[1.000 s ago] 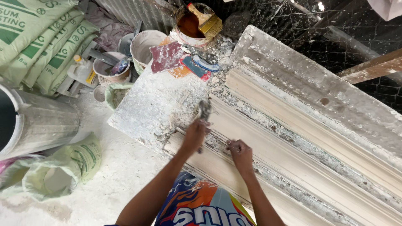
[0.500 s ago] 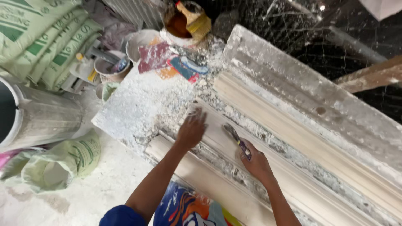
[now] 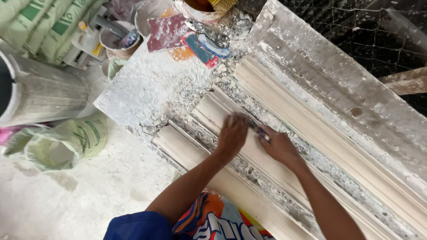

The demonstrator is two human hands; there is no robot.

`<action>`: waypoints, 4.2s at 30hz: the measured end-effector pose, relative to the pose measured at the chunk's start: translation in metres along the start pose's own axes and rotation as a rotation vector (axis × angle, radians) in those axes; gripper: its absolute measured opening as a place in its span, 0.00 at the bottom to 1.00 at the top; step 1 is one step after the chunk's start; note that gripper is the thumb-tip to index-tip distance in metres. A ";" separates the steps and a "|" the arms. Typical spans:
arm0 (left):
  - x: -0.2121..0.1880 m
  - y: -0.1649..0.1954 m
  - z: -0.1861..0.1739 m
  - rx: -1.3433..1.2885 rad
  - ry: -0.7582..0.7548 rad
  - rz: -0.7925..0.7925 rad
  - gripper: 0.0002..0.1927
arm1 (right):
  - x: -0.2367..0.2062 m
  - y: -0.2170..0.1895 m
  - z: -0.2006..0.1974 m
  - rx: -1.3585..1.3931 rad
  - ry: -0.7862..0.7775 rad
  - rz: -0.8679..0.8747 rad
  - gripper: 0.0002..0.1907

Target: The person uses a small handheld scraping tool to remove dried plaster residue from decorative molding pieces laid on a work table, running the tool along the grooves and flutes of each molding and repositioning pieces to reach new sections.

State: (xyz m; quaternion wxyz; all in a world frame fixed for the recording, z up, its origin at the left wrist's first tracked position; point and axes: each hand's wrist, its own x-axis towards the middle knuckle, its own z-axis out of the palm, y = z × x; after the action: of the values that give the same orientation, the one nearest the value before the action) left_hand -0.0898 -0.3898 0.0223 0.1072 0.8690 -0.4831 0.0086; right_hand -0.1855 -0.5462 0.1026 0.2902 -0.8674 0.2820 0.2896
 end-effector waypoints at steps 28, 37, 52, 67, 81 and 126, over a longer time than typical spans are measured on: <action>0.026 -0.038 -0.005 -0.259 -0.075 -0.181 0.04 | 0.033 -0.029 -0.008 0.125 0.038 -0.138 0.27; 0.009 -0.109 -0.043 -0.082 0.084 -0.127 0.30 | 0.081 -0.054 -0.045 0.446 0.173 -0.234 0.28; 0.007 -0.061 -0.027 -0.031 -0.124 -0.095 0.30 | -0.067 0.097 0.077 0.834 0.348 0.214 0.32; 0.044 -0.104 -0.071 -0.094 -0.585 0.155 0.19 | -0.073 0.058 0.132 0.123 0.792 -0.149 0.34; 0.007 -0.069 -0.062 -0.459 -0.283 0.239 0.21 | -0.120 0.111 0.211 0.019 1.149 0.452 0.29; 0.096 -0.129 -0.045 -0.154 -0.331 -0.005 0.22 | 0.223 -0.106 -0.087 0.235 0.040 0.013 0.21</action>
State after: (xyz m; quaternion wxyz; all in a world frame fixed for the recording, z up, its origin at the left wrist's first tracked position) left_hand 0.0743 -0.3956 0.0545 0.0925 0.8490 -0.4911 -0.1717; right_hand 0.0635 -0.6044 0.0482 0.3822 -0.8313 0.3252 0.2391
